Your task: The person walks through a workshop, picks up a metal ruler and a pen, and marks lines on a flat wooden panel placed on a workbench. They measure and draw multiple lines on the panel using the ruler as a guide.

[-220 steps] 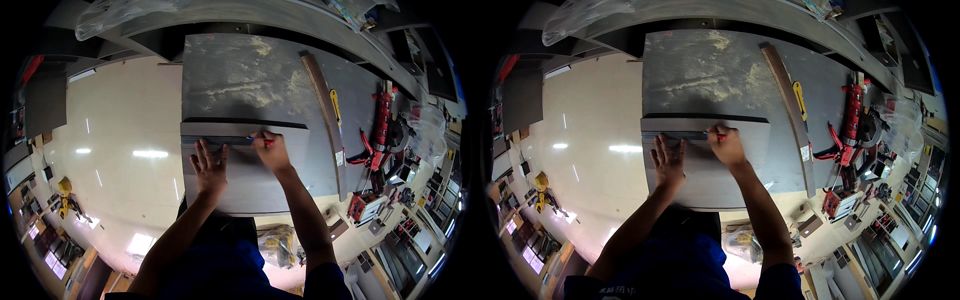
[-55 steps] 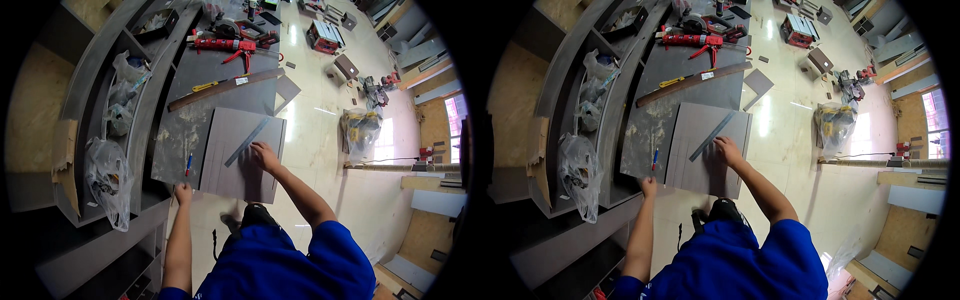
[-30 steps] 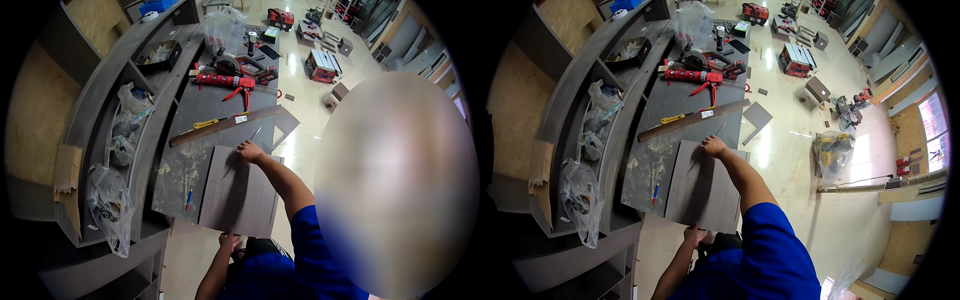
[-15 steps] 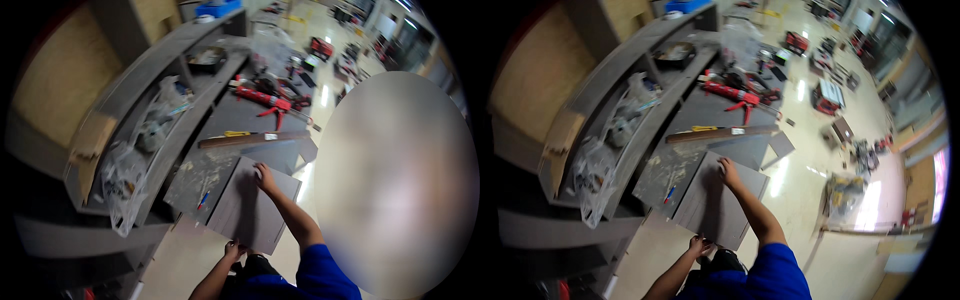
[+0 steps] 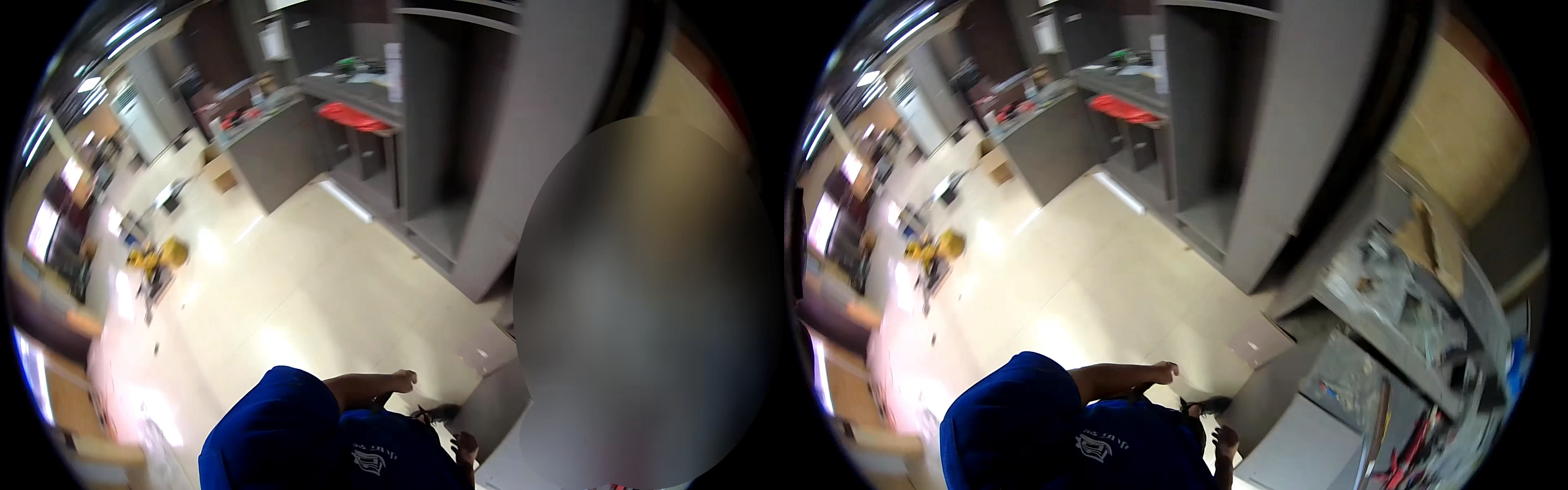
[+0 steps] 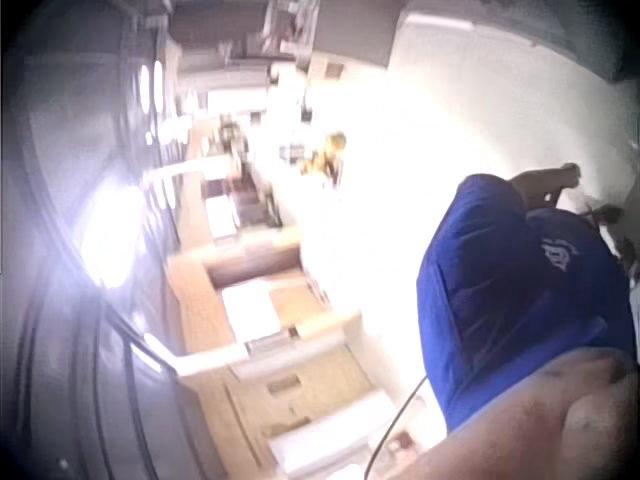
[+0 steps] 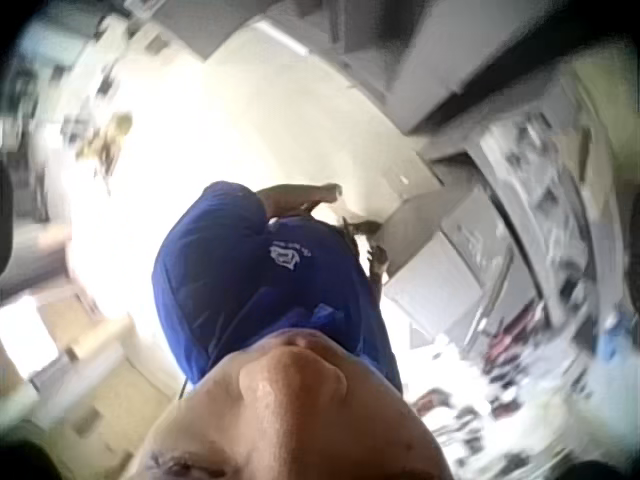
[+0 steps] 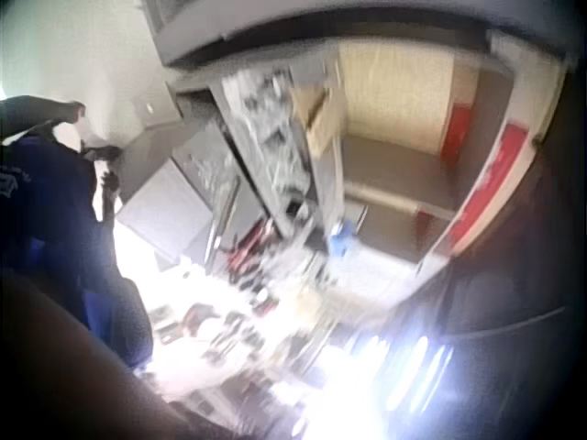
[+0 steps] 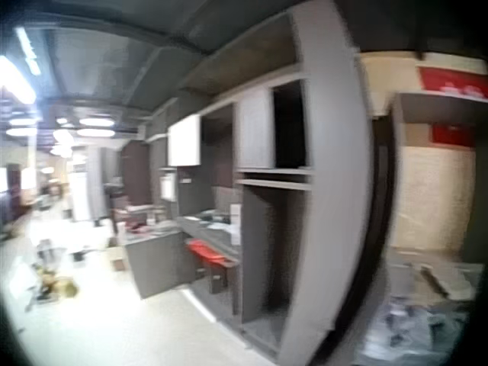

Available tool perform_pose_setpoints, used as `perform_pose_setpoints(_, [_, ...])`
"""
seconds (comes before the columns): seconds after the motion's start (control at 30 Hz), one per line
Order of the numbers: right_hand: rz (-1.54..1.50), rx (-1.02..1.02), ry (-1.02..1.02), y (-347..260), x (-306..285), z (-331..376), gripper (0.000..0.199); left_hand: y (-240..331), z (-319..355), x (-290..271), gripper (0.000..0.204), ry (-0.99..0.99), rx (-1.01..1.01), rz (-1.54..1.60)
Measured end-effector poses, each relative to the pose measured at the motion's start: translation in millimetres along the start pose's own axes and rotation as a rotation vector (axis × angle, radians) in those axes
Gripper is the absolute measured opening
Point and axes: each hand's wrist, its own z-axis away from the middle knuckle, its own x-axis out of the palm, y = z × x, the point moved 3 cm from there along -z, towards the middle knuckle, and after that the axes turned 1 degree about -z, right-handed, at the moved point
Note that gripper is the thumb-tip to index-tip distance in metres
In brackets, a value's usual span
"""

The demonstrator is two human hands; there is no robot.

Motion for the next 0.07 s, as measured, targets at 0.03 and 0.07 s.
perform_pose_setpoints(0.03, [0.134,0.139,0.151,-10.8,-14.9,2.3,0.031,-7.7,13.1,6.1,0.042,0.012,-0.073,0.080])
perform_pose_setpoints(0.07, [0.189,0.211,0.059,-3.3,-0.9,21.8,0.031,-63.6,90.0,1.3,0.041,0.013,-0.267,0.133])
